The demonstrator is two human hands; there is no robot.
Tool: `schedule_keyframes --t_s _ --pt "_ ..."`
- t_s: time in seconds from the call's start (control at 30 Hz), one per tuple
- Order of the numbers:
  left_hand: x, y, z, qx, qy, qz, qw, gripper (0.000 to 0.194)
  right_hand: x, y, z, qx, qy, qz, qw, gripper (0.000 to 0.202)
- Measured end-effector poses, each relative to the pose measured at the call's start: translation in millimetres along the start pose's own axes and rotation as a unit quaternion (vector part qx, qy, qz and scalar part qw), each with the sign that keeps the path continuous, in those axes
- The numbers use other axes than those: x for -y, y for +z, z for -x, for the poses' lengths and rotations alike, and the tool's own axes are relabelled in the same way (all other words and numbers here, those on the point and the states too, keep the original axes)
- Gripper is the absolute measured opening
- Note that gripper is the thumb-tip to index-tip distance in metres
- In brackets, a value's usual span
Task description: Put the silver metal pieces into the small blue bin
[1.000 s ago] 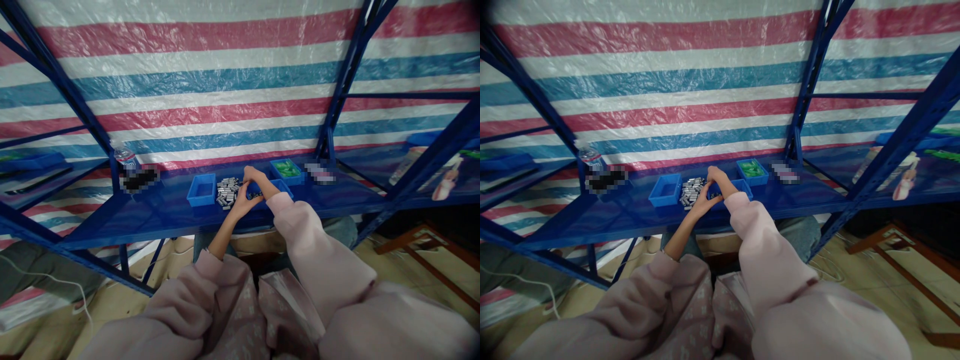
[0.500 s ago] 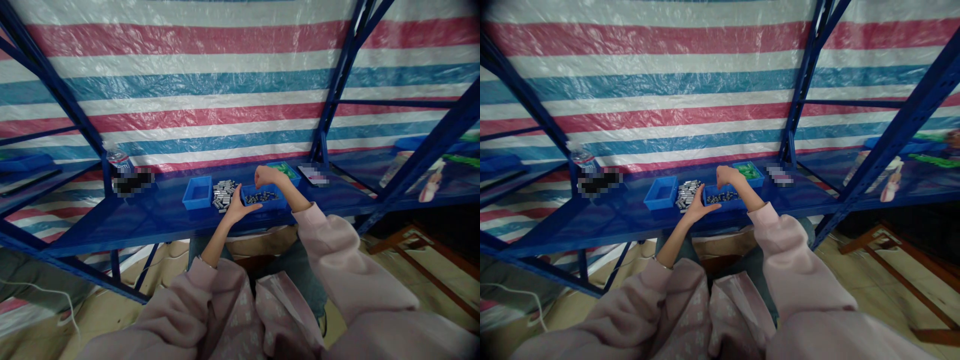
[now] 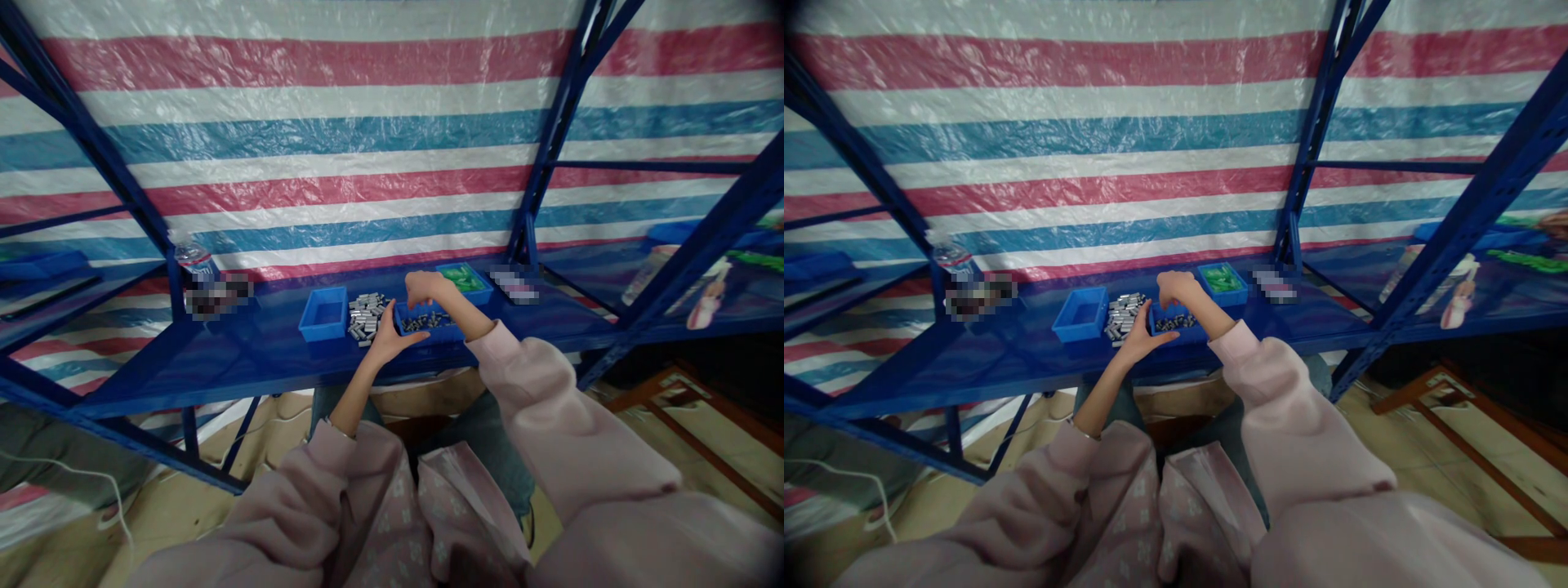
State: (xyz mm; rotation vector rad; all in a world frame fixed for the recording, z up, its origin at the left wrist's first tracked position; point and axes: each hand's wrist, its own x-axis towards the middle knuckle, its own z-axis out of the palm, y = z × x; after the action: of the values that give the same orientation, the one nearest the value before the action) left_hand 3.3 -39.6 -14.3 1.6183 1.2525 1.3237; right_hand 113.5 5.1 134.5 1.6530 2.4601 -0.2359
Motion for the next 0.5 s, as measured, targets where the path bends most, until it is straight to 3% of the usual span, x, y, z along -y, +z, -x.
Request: schedule_keyframes --t_s 0.2,0.5 --pt "-3 1.0 1 0.003 0.033 0.025 0.999 0.104 12 -5 -38 0.008 -0.053 -0.003 0.999 0.025" --pt "-6 -0.5 -3 0.029 0.07 0.027 0.997 0.098 11 27 -93 0.014 -0.085 0.034 0.996 0.031"
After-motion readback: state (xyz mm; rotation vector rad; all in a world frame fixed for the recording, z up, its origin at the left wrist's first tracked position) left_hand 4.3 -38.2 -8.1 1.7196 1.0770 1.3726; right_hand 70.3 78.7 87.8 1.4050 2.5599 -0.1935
